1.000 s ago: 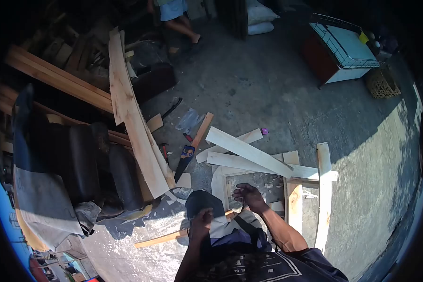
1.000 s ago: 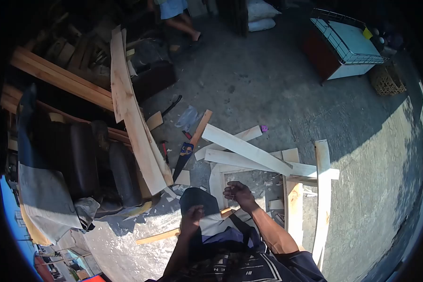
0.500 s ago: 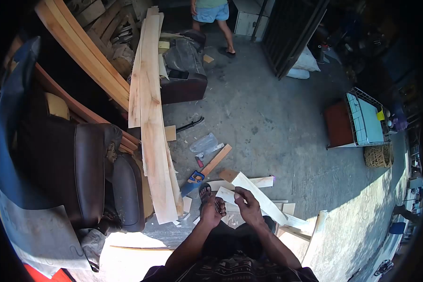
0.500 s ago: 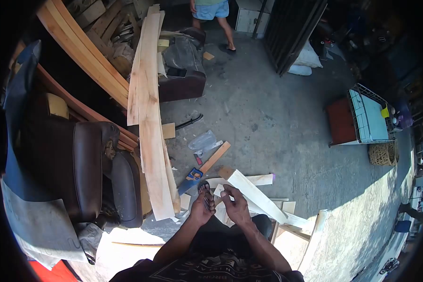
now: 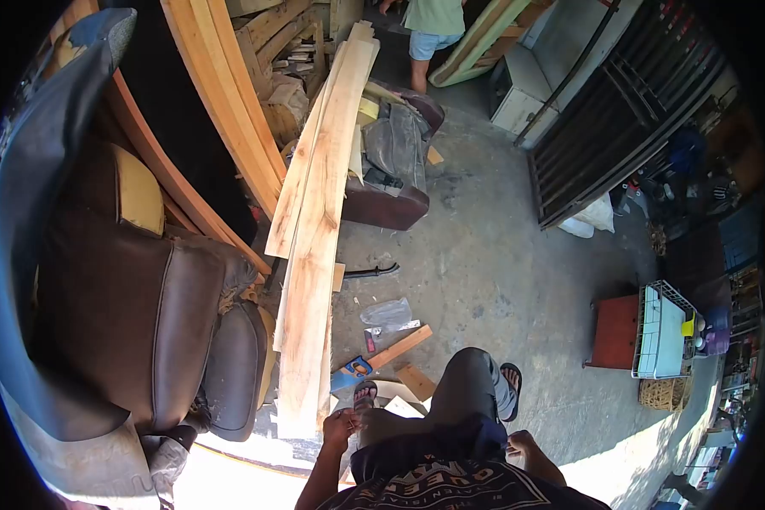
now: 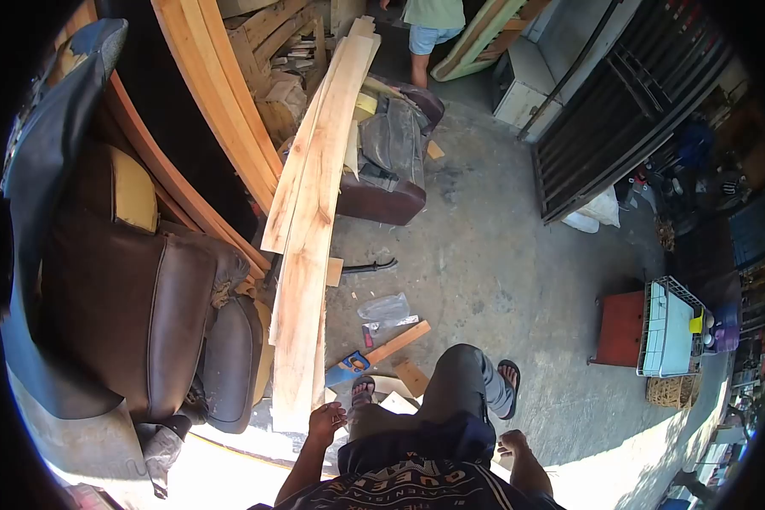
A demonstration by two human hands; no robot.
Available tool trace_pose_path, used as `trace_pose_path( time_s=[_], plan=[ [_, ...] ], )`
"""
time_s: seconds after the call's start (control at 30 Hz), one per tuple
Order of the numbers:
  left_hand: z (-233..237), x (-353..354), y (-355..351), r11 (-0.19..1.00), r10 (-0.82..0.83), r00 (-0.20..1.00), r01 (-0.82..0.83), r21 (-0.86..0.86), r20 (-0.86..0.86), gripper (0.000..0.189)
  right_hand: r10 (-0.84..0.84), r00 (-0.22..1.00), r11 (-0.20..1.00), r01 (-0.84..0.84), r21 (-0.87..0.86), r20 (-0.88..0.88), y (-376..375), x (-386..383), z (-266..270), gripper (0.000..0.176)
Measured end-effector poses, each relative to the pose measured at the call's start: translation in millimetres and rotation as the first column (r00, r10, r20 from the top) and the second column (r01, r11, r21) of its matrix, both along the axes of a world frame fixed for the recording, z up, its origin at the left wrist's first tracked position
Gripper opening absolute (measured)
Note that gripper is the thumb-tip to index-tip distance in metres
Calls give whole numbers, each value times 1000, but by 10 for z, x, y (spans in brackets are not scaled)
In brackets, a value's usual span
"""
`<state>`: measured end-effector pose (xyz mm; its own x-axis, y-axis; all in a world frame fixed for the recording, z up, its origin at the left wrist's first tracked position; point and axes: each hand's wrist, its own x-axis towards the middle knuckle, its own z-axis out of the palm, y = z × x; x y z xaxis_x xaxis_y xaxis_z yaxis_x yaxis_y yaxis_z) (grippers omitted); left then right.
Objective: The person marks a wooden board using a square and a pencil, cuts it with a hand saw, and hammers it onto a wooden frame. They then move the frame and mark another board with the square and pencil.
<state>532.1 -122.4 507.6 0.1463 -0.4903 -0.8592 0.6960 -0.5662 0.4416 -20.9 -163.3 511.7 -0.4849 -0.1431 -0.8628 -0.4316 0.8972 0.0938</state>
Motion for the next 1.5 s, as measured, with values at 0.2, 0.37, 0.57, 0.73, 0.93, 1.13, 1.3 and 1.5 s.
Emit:
trace_pose_path(
  time_s=[0.2, 0.37, 0.57, 0.73, 0.93, 1.13, 1.3, 1.5],
  plan=[
    [-163, -237, -692, 989, 147, 989, -147, 6, 14, 28, 201, 930, 974, -157, -163, 309, -1818, 223, -215, 27],
    [197, -707, -1820, 965, 264, 962, -263, -23, 76, 29, 268, 859, 892, -51, -449, 437, -4123, 248, -899, 22],
    [1062, -1675, -2852, 938, 335, 922, -346, 23, 191, 21, 250, 705, 940, -11, -342, 664, -6492, 24, -1594, 18],
    [1142, -2214, -3155, 930, 367, 917, -358, -83, 159, 15, 490, 628, 808, -67, -586, 605, -7421, 594, -874, 22],
    [1239, -2764, -3372, 812, 578, 808, -556, -178, 113, 17, 471, 483, 880, -319, -352, 738, -7355, 781, -1045, 25],
    [1270, -3380, -3148, 642, 766, 622, -753, -144, 164, 17, 842, -54, 69, -976, -207, 537, -6435, 1162, -1161, 23],
    [1027, -3925, -2917, 319, 936, 296, -942, -101, 192, 18, 787, -513, -395, -846, -358, 344, -5789, 2215, -524, 32],
    [835, -4541, -2774, 159, 931, 136, -986, -40, 339, 22, 656, -748, -627, -615, -478, 103, -5864, 3267, -1151, 30]
  ],
)
